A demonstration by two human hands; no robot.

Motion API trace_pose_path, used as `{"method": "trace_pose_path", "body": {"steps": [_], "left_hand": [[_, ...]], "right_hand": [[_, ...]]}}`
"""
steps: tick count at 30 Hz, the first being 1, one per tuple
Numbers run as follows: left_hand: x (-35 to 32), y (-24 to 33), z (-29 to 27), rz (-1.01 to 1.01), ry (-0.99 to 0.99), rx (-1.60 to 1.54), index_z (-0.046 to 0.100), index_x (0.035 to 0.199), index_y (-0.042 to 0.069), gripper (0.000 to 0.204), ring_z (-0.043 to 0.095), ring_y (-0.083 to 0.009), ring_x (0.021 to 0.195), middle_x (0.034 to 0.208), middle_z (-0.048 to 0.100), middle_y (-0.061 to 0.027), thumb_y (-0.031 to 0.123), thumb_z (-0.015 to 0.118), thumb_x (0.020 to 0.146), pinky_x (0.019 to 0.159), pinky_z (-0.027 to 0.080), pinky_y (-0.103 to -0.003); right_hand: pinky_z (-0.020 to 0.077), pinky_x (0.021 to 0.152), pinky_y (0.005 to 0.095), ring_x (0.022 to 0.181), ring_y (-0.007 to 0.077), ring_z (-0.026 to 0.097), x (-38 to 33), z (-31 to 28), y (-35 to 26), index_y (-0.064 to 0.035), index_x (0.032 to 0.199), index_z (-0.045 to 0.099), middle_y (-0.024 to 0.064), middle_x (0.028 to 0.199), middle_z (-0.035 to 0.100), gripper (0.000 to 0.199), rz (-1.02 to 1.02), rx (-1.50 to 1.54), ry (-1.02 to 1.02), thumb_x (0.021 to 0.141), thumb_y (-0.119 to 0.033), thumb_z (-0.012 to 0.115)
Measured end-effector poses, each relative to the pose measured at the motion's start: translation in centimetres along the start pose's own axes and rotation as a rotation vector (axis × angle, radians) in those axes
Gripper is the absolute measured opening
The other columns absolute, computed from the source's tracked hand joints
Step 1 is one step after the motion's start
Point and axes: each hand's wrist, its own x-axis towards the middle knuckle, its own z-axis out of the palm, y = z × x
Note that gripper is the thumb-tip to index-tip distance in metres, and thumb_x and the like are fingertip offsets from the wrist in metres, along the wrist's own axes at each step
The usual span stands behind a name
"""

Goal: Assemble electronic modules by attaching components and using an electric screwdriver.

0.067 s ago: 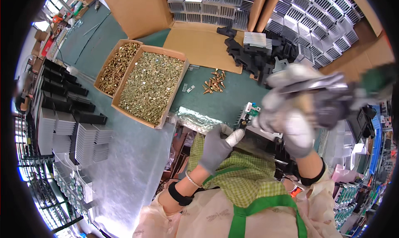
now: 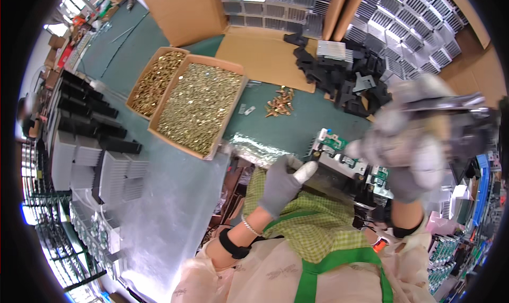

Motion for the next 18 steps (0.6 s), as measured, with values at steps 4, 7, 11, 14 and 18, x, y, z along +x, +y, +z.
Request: {"method": "trace_pose_path", "body": {"steps": [4, 7, 11, 14, 18], "left_hand": [[0.2, 0.1, -0.3, -0.014, -0.019, -0.058, 0.055, 0.091, -0.004, 0.052, 0.054, -0.0138, 0.075, 0.08, 0.059, -0.0081, 0.042, 0.075, 0.075, 0.068, 0.046, -0.03], [0.3, 1.2, -0.3, -0.106, -0.11, -0.046, 0.052, 0.099, -0.005, 0.051, 0.056, -0.0131, 0.077, 0.088, 0.059, -0.0106, 0.037, 0.072, 0.079, 0.067, 0.048, -0.027], [0.2, 2.5, 0.0, -0.169, -0.214, -0.14, 0.048, 0.107, -0.003, 0.041, 0.06, -0.0196, 0.087, 0.098, 0.054, -0.0104, 0.03, 0.063, 0.087, 0.079, 0.053, -0.033], [0.1, 2.0, 0.1, -0.118, -0.203, -0.163, 0.046, 0.109, -0.003, 0.041, 0.06, -0.0231, 0.092, 0.1, 0.054, -0.0118, 0.028, 0.062, 0.086, 0.081, 0.053, -0.037], [0.6, 0.0, -0.5, -0.097, -0.25, -0.245, 0.05, 0.109, -0.001, 0.042, 0.06, -0.0252, 0.094, 0.101, 0.056, -0.0128, 0.032, 0.063, 0.084, 0.082, 0.052, -0.037]], "right_hand": [[0.0524, 0.079, 0.0458, 0.09, 0.0267, 0.062, -0.2, -7.9, -2.8, -0.0005, 0.137, 0.028, 0.0156, 0.12, 0.053, 0.056, 0.023, 0.08, -0.043, 0.088, -0.009, 0.053], [0.0499, 0.072, 0.0342, 0.084, 0.0173, 0.06, -2.8, -13.9, -1.8, -0.0019, 0.126, 0.046, 0.0119, 0.11, 0.059, 0.044, 0.006, -0.705, 0.305, 0.084, -0.007, 0.059], [0.0475, 0.062, 0.032, 0.067, 0.0135, 0.06, -5.0, -18.1, -0.9, 0.0009, 0.101, 0.063, 0.008, 0.08, 0.065, 0.037, 0.18, -1.102, 0.458, 0.076, -0.025, 0.072], [0.0491, 0.063, 0.0345, 0.067, 0.0228, 0.065, -7.0, -17.1, -4.2, 0.0022, 0.088, 0.067, 0.0117, 0.067, 0.065, 0.052, 0.759, -1.593, 0.261, 0.071, -0.047, 0.071], [0.0449, 0.088, 0.0391, 0.104, 0.0271, 0.059, -11.0, -11.9, -4.6, -0.0106, 0.123, 0.054, 0.0103, 0.118, 0.059, 0.068, 0.308, -1.52, -0.268, 0.065, -0.039, 0.075]]}}
